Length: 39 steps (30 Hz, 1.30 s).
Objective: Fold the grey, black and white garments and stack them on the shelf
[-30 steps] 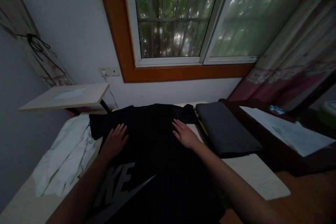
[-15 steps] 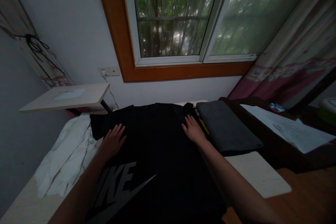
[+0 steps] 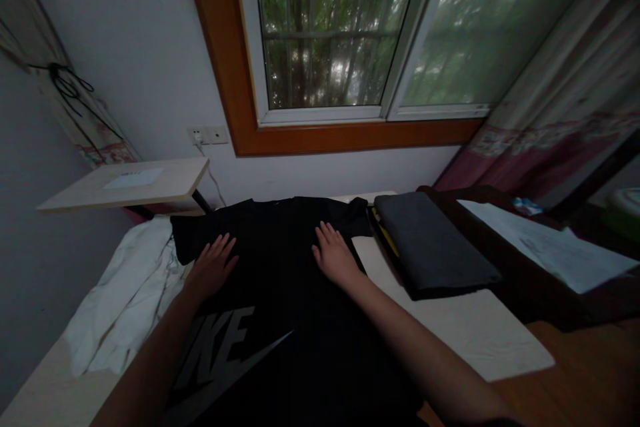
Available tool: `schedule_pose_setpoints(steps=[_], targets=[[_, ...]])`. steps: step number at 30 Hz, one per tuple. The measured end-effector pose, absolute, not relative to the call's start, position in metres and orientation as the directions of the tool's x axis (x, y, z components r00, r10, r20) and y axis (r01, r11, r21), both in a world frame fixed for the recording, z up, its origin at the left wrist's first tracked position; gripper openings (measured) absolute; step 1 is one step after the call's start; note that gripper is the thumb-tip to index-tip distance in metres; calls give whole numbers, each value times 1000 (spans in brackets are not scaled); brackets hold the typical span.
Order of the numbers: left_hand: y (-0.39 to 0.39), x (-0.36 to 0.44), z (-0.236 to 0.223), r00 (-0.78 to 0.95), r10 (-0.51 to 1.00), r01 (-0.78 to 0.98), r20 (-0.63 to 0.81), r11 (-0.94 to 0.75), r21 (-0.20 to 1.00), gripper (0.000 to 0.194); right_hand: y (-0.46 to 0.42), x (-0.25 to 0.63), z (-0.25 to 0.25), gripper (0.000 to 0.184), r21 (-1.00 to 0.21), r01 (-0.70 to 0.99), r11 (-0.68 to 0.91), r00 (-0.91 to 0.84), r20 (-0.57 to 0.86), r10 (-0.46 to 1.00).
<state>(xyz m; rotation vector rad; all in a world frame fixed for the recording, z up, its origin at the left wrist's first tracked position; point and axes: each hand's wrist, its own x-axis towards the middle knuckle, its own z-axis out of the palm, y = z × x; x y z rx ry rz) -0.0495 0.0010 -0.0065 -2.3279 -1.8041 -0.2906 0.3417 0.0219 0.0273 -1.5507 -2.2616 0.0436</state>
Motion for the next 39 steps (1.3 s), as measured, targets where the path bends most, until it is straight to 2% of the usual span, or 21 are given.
schedule_pose_setpoints(steps=[4, 7, 14, 21, 28, 33, 39], targets=[[2, -51, -8, 245, 933, 969, 263, -248, -22, 59, -8, 300, 21, 59, -264, 794, 548, -488, 262, 833], [2, -52, -8, 243, 936, 969, 254, -247, -16, 59, -21, 299, 17, 59, -248, 769, 589, -526, 276, 804], [1, -51, -6, 246, 932, 967, 266, -255, 0, 57, -17, 372, 14, 57, -216, 855, 471, -417, 250, 874], [-1, -49, -5, 252, 932, 967, 261, -255, -24, 59, -22, 434, 8, 55, -242, 899, 365, -270, 351, 897], [1, -51, -8, 248, 937, 968, 247, -249, -25, 58, -32, 435, 25, 40, -155, 889, 431, -354, 365, 861], [1, -51, -8, 247, 934, 968, 257, -252, -17, 58, -40, 440, 32, 39, -74, 881, 467, -424, 318, 848], [2, -52, -11, 247, 932, 968, 267, -250, -22, 58, -42, 440, 34, 44, -50, 895, 443, -409, 304, 860]])
